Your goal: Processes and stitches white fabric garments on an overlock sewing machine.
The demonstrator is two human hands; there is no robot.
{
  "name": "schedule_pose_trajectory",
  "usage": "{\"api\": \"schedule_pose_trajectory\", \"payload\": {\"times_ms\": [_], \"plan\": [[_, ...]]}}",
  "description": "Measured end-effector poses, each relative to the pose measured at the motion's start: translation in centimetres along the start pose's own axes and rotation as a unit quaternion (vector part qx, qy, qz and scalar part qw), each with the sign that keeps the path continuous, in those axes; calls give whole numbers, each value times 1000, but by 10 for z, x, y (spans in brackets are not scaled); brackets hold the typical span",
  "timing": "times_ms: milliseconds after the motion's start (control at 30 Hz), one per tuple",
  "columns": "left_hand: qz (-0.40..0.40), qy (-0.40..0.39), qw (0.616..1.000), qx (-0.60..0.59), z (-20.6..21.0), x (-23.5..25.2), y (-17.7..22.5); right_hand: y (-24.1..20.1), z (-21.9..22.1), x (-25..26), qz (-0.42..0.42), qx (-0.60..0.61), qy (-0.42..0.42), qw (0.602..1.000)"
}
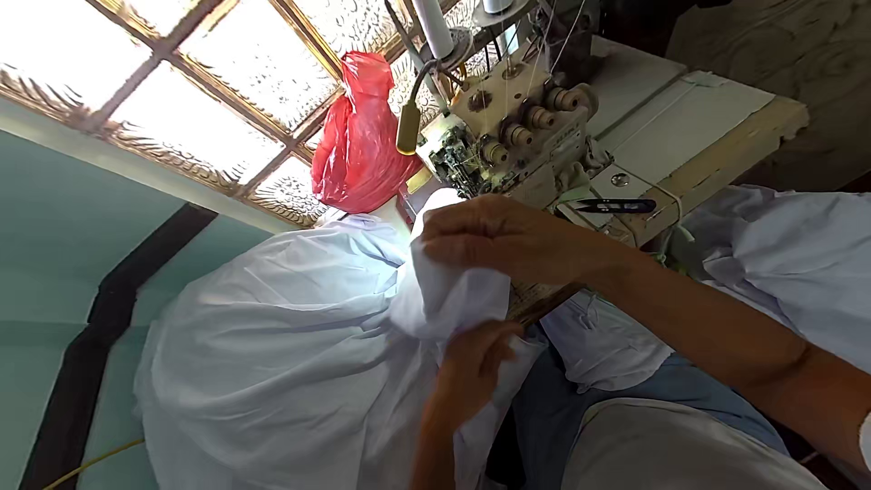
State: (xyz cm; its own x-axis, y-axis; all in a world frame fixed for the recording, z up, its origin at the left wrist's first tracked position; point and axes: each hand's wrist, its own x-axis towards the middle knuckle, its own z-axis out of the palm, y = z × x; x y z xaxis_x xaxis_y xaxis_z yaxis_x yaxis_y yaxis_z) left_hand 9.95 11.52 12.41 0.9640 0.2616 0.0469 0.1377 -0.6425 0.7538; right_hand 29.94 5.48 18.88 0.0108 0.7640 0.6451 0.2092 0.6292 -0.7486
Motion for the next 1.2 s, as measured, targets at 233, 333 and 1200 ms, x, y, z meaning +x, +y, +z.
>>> {"api": "schedule_pose_trajectory", "payload": {"times_ms": [233,333,1200], "plan": [[-170,77,910,370,-62,51,-11,-27,-23,-15,-47,24,-20,998],[-218,-54,872,434,-80,64,-14,-21,-32,-16,-110,10,-40,993],[-225,-191,844,447,-83,48,-21,90,27,9,144,-231,-203,941]]}}
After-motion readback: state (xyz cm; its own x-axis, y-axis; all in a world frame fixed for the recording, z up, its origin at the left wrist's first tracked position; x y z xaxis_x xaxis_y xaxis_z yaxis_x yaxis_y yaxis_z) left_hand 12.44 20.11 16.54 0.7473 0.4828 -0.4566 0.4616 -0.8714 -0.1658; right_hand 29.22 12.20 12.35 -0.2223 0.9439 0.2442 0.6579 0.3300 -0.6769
